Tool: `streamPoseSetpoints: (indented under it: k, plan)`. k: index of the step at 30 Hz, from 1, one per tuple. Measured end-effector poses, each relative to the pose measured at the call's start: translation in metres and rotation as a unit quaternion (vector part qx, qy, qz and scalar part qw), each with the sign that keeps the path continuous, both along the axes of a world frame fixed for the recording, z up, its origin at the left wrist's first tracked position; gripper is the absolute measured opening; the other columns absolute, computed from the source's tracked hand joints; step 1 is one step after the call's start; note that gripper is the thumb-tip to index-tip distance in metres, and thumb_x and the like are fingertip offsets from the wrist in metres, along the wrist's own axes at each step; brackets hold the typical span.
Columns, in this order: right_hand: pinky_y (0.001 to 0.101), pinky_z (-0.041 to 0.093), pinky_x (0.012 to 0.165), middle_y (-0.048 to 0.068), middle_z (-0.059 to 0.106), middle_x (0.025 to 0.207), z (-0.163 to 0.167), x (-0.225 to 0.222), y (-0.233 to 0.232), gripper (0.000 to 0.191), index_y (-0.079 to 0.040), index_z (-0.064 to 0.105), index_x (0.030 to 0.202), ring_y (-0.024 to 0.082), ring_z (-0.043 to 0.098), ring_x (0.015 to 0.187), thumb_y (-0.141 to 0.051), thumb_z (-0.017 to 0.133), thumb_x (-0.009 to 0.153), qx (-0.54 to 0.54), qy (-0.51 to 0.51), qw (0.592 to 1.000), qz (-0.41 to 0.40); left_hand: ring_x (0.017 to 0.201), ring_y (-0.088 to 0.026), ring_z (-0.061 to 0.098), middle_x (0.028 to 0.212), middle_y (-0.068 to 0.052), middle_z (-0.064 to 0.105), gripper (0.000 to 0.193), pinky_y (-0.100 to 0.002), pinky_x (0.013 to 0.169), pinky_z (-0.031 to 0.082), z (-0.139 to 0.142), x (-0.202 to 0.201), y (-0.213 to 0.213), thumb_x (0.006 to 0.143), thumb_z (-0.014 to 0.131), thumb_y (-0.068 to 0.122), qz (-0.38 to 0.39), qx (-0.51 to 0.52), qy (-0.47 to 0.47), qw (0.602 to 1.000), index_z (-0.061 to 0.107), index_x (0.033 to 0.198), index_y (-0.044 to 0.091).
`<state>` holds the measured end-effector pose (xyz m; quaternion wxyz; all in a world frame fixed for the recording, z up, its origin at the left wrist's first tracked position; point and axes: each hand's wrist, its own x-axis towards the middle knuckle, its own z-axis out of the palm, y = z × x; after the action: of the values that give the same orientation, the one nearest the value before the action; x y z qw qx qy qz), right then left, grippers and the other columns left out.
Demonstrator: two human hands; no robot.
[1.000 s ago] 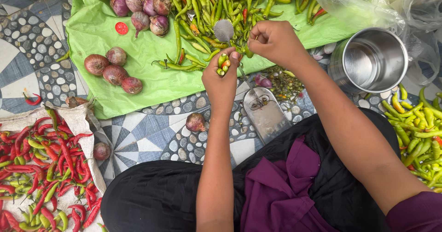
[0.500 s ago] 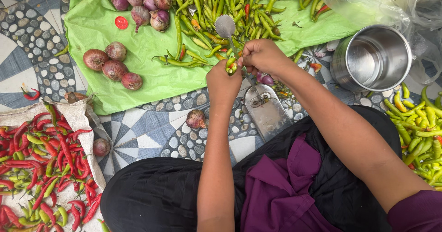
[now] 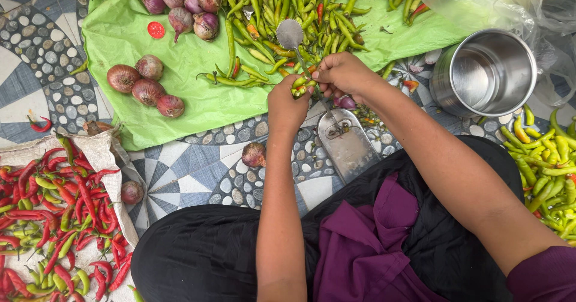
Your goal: The person sits on the floor and uses a traditional Indian blade to trim the stems off green chilies. They pick up chilies from a pile, cut the stems, and place the trimmed chilies into a metal container.
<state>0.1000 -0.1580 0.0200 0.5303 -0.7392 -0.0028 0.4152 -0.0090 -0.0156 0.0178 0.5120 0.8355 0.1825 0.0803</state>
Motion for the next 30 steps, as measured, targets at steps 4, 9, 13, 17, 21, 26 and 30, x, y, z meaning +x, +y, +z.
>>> streamPoseSetpoints:
  k: [4,9,13,17,21,26,30]
  plan:
    - [0.0255,0.044,0.045,0.001,0.063,0.071,-0.017,0.006,-0.004,0.014,-0.009,0.067,0.087,0.011,0.060,0.057,-0.020,0.068,0.096,0.023,0.020,1.000,0.004,0.078,-0.029,0.075,0.087,-0.015,0.077,0.023,-0.037,0.072,0.056,-0.010,0.002,0.003,0.084,0.077,0.017,-0.002,-0.057,0.024,0.998,0.074,0.104,0.007]
    - [0.0266,0.044,0.044,0.002,0.061,0.067,-0.040,0.016,-0.011,0.014,-0.009,0.063,0.085,0.012,0.058,0.052,-0.015,0.069,0.095,0.026,0.087,0.996,-0.014,0.084,-0.035,0.075,0.089,-0.018,0.077,0.024,-0.041,0.075,0.056,-0.022,0.006,-0.012,0.086,0.076,0.019,0.002,0.000,0.043,0.999,0.074,0.104,0.004]
    - [0.0305,0.044,0.043,0.005,0.064,0.066,-0.044,0.005,-0.008,0.011,-0.006,0.066,0.084,0.014,0.056,0.049,-0.012,0.069,0.092,-0.060,0.035,0.998,0.005,0.090,-0.040,0.071,0.093,-0.023,0.074,0.025,-0.046,0.077,0.056,-0.022,0.001,-0.016,0.075,0.077,0.013,-0.014,0.163,0.217,0.962,0.074,0.098,0.002]
    - [0.0309,0.051,0.050,0.008,0.075,0.072,-0.014,0.022,-0.027,0.016,-0.002,0.075,0.081,0.015,0.067,0.055,-0.017,0.077,0.086,-0.162,-0.118,0.962,0.183,0.089,-0.042,0.072,0.090,-0.024,0.074,0.027,-0.046,0.079,0.056,-0.008,0.003,-0.008,0.079,0.078,0.019,0.028,0.124,0.102,0.987,0.072,0.098,0.001]
    - [0.0367,0.058,0.070,0.012,0.079,0.081,0.013,0.043,-0.063,0.023,-0.003,0.083,0.086,0.024,0.075,0.072,-0.024,0.088,0.077,-0.445,-0.120,0.816,0.348,0.083,-0.039,0.073,0.086,-0.022,0.074,0.044,-0.045,0.075,0.057,0.007,-0.003,0.001,0.067,0.086,0.026,0.054,0.056,0.092,0.993,0.067,0.098,0.000]
    - [0.0464,0.053,0.074,0.018,0.073,0.091,-0.009,0.037,-0.064,0.029,-0.010,0.079,0.094,0.035,0.068,0.085,-0.027,0.091,0.074,-0.326,-0.452,0.828,0.061,0.083,-0.041,0.072,0.083,-0.025,0.073,0.042,-0.047,0.076,0.056,0.007,0.002,-0.015,0.066,0.084,0.024,0.042,0.107,0.099,0.988,0.067,0.093,-0.003]
    - [0.0478,0.053,0.073,0.019,0.072,0.088,-0.032,0.037,-0.035,0.026,-0.006,0.075,0.089,0.038,0.068,0.081,-0.028,0.088,0.085,-0.232,-0.547,0.804,-0.016,0.082,-0.042,0.071,0.082,-0.026,0.072,0.034,-0.048,0.077,0.056,0.008,0.004,-0.022,0.075,0.081,0.027,0.056,0.103,0.101,0.988,0.071,0.091,-0.001]
